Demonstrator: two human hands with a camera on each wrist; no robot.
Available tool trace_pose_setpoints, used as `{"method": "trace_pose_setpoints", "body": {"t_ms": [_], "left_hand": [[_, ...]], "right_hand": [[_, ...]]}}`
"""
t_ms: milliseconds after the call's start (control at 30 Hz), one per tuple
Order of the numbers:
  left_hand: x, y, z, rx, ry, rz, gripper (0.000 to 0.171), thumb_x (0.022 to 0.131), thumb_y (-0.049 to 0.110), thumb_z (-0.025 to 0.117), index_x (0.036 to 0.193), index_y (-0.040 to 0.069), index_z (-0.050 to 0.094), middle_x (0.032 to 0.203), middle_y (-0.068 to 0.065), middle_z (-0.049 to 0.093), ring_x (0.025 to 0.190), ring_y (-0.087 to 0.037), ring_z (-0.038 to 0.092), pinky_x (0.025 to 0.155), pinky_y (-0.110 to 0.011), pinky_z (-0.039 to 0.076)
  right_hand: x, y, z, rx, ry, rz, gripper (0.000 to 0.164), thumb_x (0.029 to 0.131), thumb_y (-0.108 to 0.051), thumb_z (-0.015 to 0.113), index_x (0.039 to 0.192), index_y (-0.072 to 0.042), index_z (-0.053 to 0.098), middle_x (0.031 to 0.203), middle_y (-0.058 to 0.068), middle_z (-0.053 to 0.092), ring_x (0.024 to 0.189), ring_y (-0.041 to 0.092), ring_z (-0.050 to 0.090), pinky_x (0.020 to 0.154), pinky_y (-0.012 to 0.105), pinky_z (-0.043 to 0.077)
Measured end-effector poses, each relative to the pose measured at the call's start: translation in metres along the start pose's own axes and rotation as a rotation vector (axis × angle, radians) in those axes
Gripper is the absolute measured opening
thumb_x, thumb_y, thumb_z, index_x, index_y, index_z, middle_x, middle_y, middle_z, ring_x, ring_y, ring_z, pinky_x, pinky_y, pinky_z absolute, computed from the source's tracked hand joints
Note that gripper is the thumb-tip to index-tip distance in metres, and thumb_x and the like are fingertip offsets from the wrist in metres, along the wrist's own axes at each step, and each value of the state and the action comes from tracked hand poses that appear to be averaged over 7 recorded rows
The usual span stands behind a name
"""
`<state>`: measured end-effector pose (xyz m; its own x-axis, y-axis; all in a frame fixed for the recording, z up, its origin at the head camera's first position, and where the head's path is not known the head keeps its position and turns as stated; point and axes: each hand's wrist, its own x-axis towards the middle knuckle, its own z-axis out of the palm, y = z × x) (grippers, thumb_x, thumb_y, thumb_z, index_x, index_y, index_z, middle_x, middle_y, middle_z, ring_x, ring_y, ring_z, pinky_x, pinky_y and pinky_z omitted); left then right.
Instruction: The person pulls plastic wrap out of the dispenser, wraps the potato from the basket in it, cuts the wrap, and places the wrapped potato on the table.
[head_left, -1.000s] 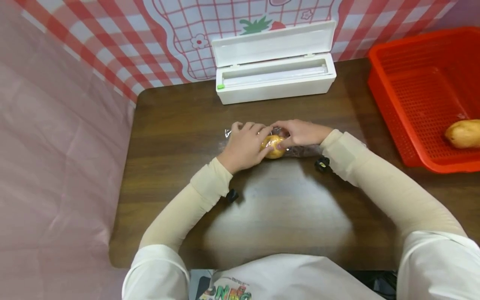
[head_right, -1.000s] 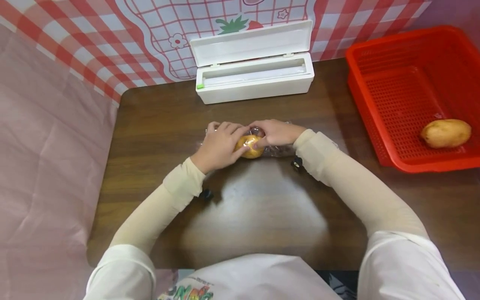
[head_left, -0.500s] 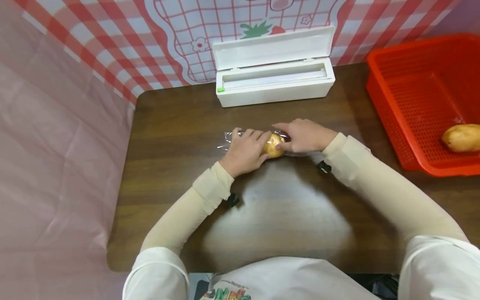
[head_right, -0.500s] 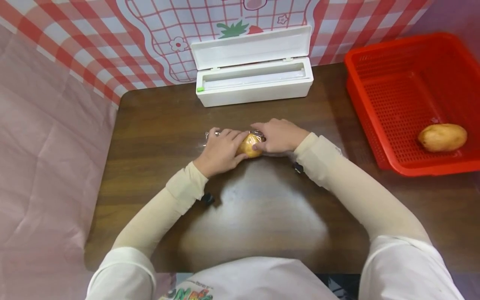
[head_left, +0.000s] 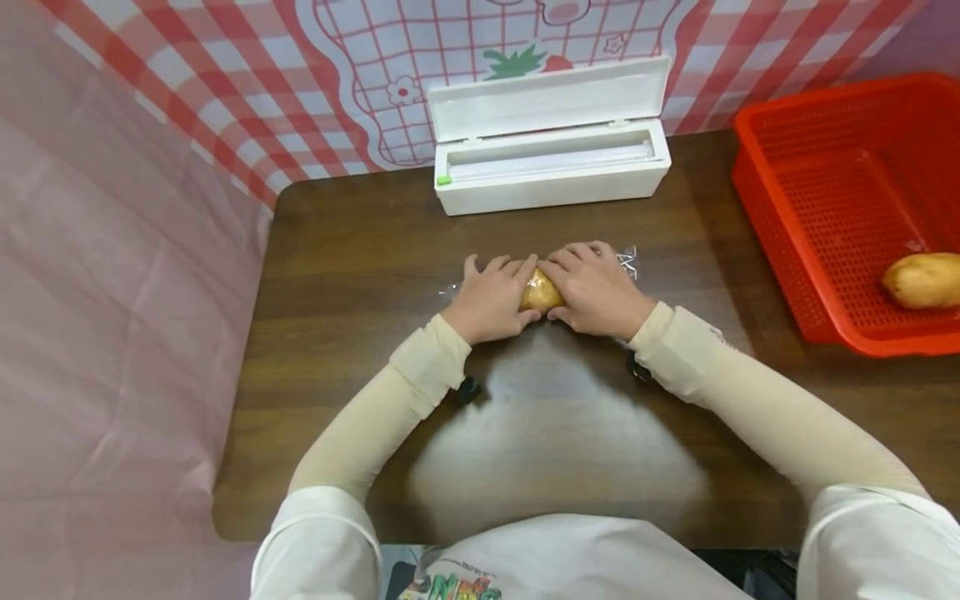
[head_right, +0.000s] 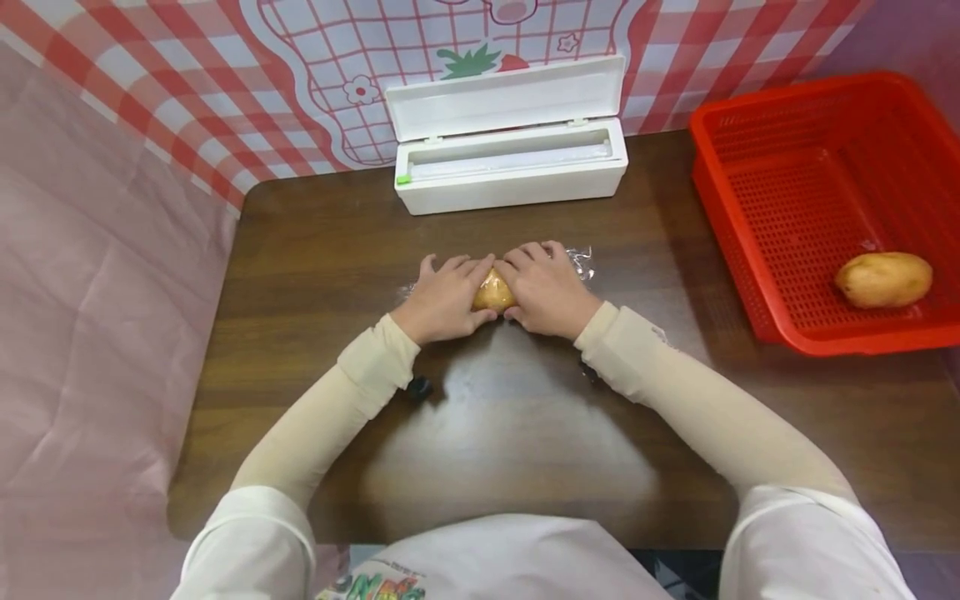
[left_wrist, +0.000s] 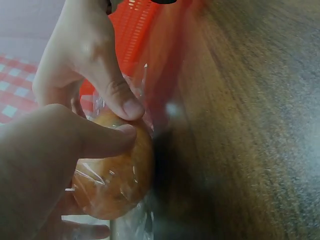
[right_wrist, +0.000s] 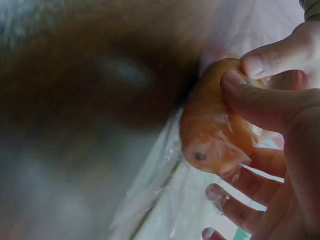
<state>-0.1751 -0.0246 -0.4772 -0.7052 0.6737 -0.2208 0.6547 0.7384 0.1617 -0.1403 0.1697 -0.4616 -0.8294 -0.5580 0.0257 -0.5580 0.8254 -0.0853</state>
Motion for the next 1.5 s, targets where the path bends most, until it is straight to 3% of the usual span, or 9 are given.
{"method": "trace_pose_setpoints", "body": {"t_ms": [133,433,633,1000,1100,1200,1367,1500], "left_hand": [[0.002,0.001,0.0,0.016,0.006,-0.008,0.09,0.094,0.059,0.06,0.161,0.012,0.023,0.156,-0.005,0.043,0.144,-0.03,0.036,0.11,-0.07,0.02],[0.006,0.011,-0.005,0.221,0.169,0.048,0.084,0.091,0.049,0.063,0.156,0.005,0.034,0.15,-0.008,0.048,0.138,-0.029,0.042,0.107,-0.071,0.026],[0.008,0.01,-0.006,0.229,0.165,0.019,0.085,0.091,0.045,0.066,0.156,0.003,0.032,0.15,-0.01,0.048,0.137,-0.029,0.043,0.107,-0.072,0.025],[0.016,0.006,-0.001,0.187,0.199,-0.02,0.079,0.085,0.041,0.078,0.146,0.003,0.046,0.136,-0.009,0.06,0.131,-0.028,0.049,0.108,-0.071,0.024],[0.017,0.005,0.002,0.158,0.199,-0.028,0.072,0.083,0.042,0.081,0.137,0.005,0.051,0.131,-0.009,0.063,0.129,-0.028,0.05,0.108,-0.071,0.024],[0.019,0.002,0.005,0.138,0.169,-0.04,0.068,0.082,0.046,0.08,0.132,0.007,0.055,0.128,-0.008,0.065,0.128,-0.027,0.051,0.108,-0.072,0.024],[0.021,-0.004,0.006,0.139,0.104,-0.065,0.073,0.082,0.053,0.076,0.136,0.009,0.055,0.132,-0.007,0.063,0.129,-0.026,0.05,0.108,-0.071,0.023],[0.023,-0.006,0.003,0.14,0.095,-0.083,0.071,0.082,0.053,0.075,0.135,0.01,0.057,0.131,-0.007,0.061,0.128,-0.027,0.051,0.108,-0.072,0.024]], "right_hand": [[0.004,0.006,0.001,0.049,-0.043,0.021,0.072,0.08,-0.036,0.085,0.135,0.002,0.059,0.13,0.02,0.061,0.122,0.041,0.052,0.1,0.062,0.038],[0.015,0.026,-0.013,0.184,-0.156,0.105,0.067,0.081,-0.035,0.085,0.132,0.002,0.061,0.126,0.02,0.062,0.113,0.039,0.055,0.094,0.061,0.042],[0.026,0.031,-0.022,0.249,-0.221,0.121,0.066,0.081,-0.032,0.085,0.132,0.001,0.062,0.124,0.018,0.062,0.108,0.036,0.057,0.088,0.058,0.046],[0.038,0.038,-0.022,0.386,-0.316,0.138,0.057,0.084,-0.026,0.079,0.132,0.001,0.062,0.122,0.016,0.063,0.104,0.03,0.056,0.086,0.051,0.046],[0.039,0.037,-0.019,0.37,-0.317,0.142,0.057,0.085,-0.029,0.077,0.132,0.0,0.062,0.122,0.015,0.063,0.103,0.03,0.056,0.085,0.05,0.046],[0.036,0.032,-0.017,0.277,-0.272,0.114,0.063,0.085,-0.035,0.075,0.136,0.0,0.06,0.127,0.016,0.061,0.11,0.033,0.056,0.089,0.055,0.045],[0.028,0.017,-0.014,0.088,-0.197,0.023,0.082,0.081,-0.045,0.081,0.144,-0.001,0.052,0.137,0.02,0.056,0.126,0.042,0.048,0.102,0.065,0.034],[0.027,0.014,-0.008,0.042,-0.177,0.007,0.086,0.079,-0.041,0.085,0.146,-0.001,0.048,0.134,0.02,0.056,0.126,0.044,0.048,0.104,0.067,0.032]]}}
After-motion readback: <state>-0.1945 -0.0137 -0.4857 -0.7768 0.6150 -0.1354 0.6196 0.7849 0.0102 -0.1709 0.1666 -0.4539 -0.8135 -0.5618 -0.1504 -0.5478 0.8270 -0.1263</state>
